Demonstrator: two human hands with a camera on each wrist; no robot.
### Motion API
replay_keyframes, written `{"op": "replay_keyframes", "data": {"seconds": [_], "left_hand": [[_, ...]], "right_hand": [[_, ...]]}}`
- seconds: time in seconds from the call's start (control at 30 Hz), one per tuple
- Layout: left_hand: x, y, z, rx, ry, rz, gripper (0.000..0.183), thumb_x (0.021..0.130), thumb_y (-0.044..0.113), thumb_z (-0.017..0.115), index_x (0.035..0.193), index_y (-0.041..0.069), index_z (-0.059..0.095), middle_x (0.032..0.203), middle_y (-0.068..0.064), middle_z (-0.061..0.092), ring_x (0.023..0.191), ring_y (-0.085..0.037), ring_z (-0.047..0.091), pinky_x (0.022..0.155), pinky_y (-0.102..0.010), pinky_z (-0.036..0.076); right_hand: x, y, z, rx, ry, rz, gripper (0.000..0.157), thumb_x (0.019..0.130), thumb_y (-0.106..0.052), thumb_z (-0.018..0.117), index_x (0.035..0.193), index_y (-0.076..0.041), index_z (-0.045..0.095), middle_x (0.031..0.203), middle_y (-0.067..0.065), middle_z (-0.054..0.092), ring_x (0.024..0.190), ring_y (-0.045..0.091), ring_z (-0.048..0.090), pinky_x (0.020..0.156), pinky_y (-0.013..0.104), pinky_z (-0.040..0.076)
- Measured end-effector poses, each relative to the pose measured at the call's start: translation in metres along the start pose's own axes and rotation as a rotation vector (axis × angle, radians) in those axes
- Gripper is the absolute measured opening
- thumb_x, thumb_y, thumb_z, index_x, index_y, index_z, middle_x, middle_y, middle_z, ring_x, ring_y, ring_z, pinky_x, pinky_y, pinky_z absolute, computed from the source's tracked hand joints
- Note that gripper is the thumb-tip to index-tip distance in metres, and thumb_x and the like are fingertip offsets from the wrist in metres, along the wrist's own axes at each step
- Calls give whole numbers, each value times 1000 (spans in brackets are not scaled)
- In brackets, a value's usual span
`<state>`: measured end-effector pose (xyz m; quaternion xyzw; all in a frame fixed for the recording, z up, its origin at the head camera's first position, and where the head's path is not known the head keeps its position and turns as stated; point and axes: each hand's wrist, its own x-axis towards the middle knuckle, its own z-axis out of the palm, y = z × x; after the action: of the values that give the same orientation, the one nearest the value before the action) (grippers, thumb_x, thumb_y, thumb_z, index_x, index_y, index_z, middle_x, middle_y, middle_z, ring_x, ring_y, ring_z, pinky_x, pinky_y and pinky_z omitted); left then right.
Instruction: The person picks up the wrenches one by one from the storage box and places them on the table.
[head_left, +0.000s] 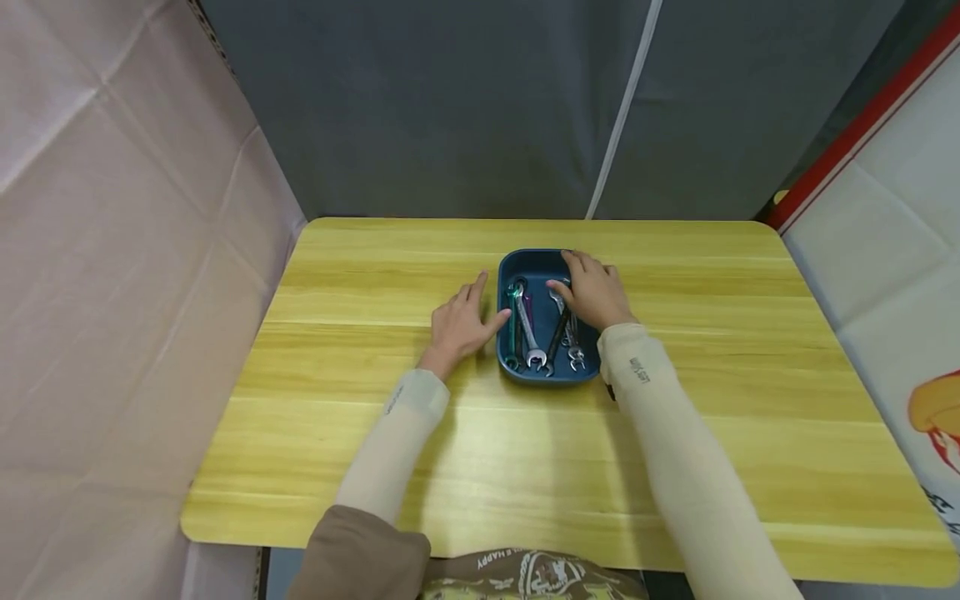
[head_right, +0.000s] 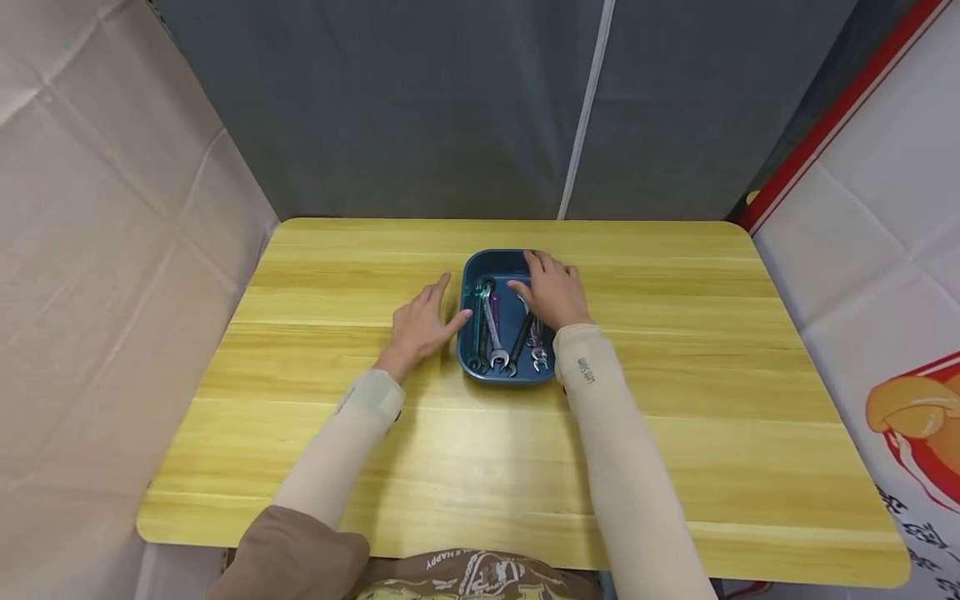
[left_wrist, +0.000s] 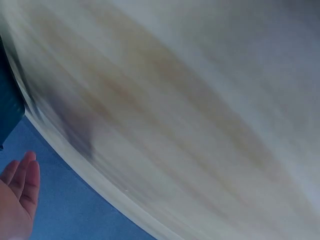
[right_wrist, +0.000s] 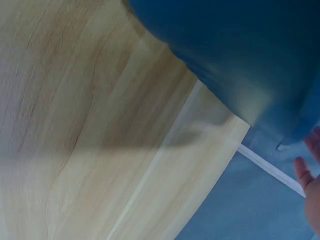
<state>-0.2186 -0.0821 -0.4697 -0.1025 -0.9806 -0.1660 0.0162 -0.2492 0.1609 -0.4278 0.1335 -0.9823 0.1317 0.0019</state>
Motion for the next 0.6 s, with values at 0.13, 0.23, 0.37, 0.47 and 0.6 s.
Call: {"op": "replay_keyframes", "data": {"seconds": [0.13, 0.23, 0.37, 0.47, 0.6], "left_hand": [[-3, 0, 4, 4, -2, -12, 85, 87, 72, 41, 154, 25, 19, 141, -13, 50, 117, -32, 59, 77, -43, 52], [-5, 0, 7, -8, 9, -15, 82, 87, 70, 45, 152, 22, 25, 139, -12, 52, 112, -32, 61, 74, -43, 53], [-5, 1, 11, -27, 15, -32, 78, 87, 70, 44, 146, 19, 36, 137, -8, 54, 110, -29, 63, 74, -41, 52], [-5, 3, 11, -40, -1, -43, 76, 87, 73, 43, 139, 18, 42, 129, -5, 59, 101, -25, 65, 70, -37, 49], [-6, 6, 10, -43, -24, -30, 72, 87, 74, 41, 130, 17, 47, 109, -2, 62, 82, -20, 63, 63, -33, 46]], "right_hand": [[0, -3, 6, -24, -18, -21, 69, 97, -51, 47, 149, -8, 32, 146, 20, 42, 135, 37, 40, 109, 55, 30], [-1, -7, 11, -44, -31, -45, 68, 98, -52, 46, 148, -8, 35, 142, 20, 46, 131, 37, 44, 108, 55, 32], [-1, -12, 16, -53, -36, -70, 66, 98, -52, 46, 145, -7, 39, 138, 20, 49, 128, 37, 47, 108, 56, 33], [-2, -14, 19, -69, -51, -66, 64, 97, -52, 47, 143, -6, 43, 136, 20, 51, 126, 36, 49, 107, 54, 35], [-3, -14, 24, -86, -90, -54, 62, 97, -51, 48, 138, -5, 47, 133, 20, 53, 123, 35, 51, 105, 53, 37]]}}
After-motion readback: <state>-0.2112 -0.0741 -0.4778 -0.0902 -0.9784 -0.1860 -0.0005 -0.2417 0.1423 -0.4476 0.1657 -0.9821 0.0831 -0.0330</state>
